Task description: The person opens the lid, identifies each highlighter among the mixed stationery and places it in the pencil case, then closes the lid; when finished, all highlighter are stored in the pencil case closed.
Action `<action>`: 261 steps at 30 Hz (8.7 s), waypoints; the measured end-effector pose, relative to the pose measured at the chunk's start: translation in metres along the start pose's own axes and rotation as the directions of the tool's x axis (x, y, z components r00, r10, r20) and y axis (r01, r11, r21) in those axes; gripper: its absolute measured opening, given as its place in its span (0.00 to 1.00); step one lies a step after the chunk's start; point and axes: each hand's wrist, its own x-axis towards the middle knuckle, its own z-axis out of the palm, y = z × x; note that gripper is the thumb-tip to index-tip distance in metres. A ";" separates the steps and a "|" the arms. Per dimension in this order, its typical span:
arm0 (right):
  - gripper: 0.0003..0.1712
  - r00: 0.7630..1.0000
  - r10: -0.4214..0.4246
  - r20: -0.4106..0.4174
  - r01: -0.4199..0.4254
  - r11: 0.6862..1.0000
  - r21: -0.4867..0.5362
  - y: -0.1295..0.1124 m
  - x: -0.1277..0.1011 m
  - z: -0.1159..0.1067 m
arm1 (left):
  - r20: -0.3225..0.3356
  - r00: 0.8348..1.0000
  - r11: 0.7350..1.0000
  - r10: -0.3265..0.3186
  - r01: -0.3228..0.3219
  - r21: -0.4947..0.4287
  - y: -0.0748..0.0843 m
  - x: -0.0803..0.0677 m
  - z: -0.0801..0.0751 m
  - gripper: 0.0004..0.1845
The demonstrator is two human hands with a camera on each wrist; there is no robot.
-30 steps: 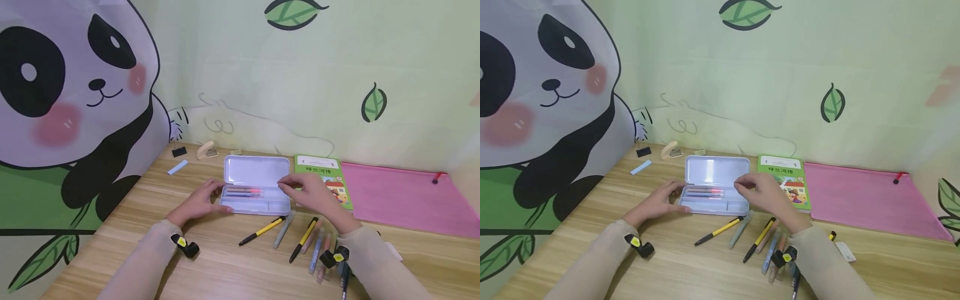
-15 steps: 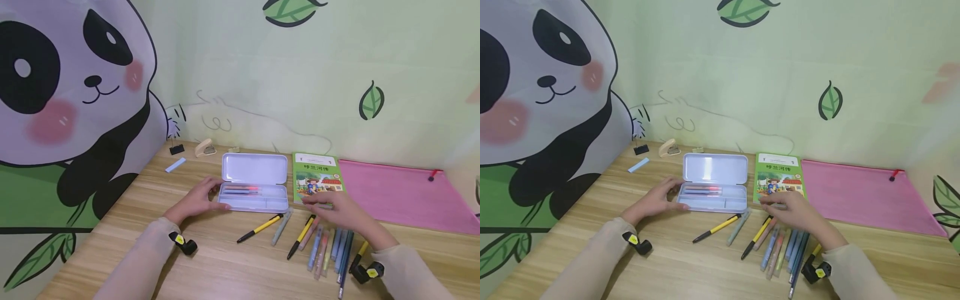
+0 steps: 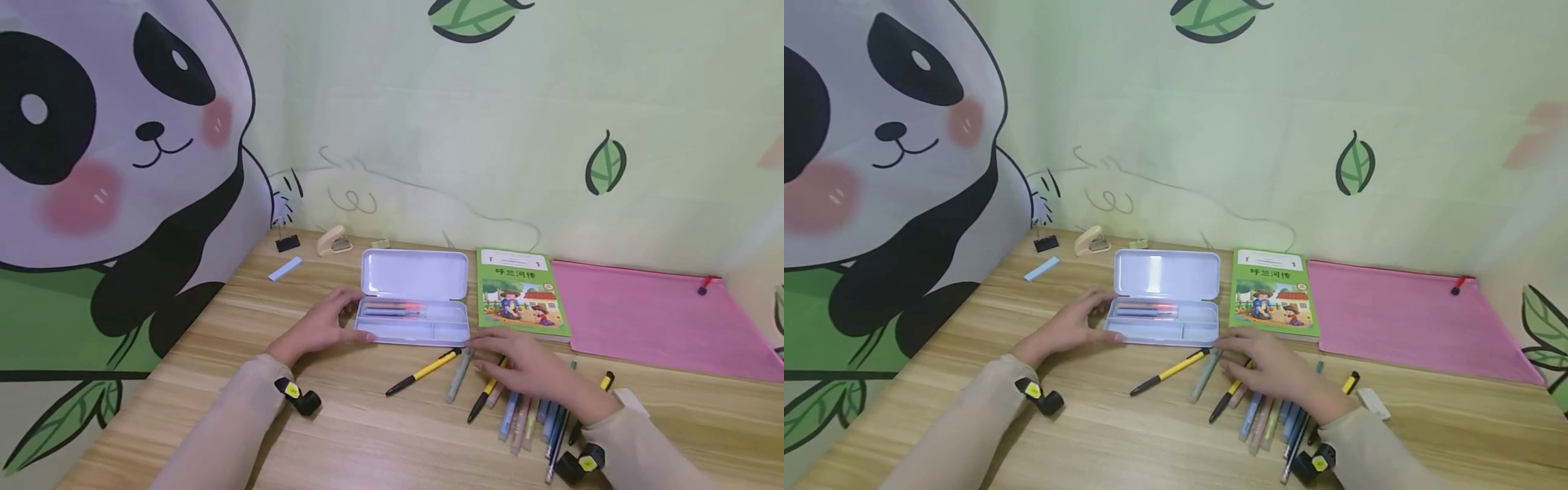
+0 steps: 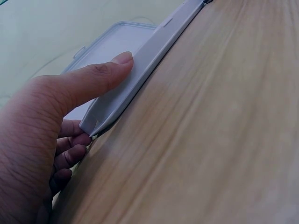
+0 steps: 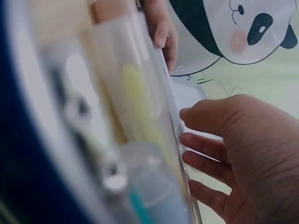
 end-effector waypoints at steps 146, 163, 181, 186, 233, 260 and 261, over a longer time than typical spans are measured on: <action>0.10 0.922 0.295 -0.252 -0.254 0.950 0.183 -0.004 0.108 0.063 | -0.021 0.999 0.999 0.039 -0.038 0.039 -0.006 0.001 0.002 0.52; 0.10 0.939 0.263 -0.222 -0.252 0.965 0.074 -0.004 0.109 0.058 | -0.015 1.000 0.999 0.015 -0.014 0.034 -0.004 0.002 0.002 0.52; 0.10 0.934 0.249 -0.256 -0.235 0.968 0.083 -0.001 0.111 0.061 | -0.017 1.000 0.999 0.018 -0.018 0.038 -0.005 0.003 0.000 0.51; 0.10 0.931 0.272 -0.245 -0.259 0.962 0.082 0.000 0.111 0.060 | -0.011 1.000 0.999 0.022 -0.021 0.040 -0.004 0.004 0.000 0.51; 0.15 0.979 -0.148 -0.137 0.171 0.970 0.175 -0.063 0.092 -0.034 | -0.002 1.000 1.000 0.000 0.000 0.013 -0.005 0.006 0.004 0.50; 0.14 0.983 0.142 0.117 -0.152 0.985 0.078 0.050 -0.047 -0.052 | -0.008 0.999 0.999 0.035 -0.035 0.039 -0.002 0.004 0.002 0.50; 0.13 0.984 0.138 0.111 -0.147 0.986 0.076 0.051 -0.047 -0.050 | -0.007 0.999 0.999 0.034 -0.033 0.040 -0.003 0.005 0.002 0.50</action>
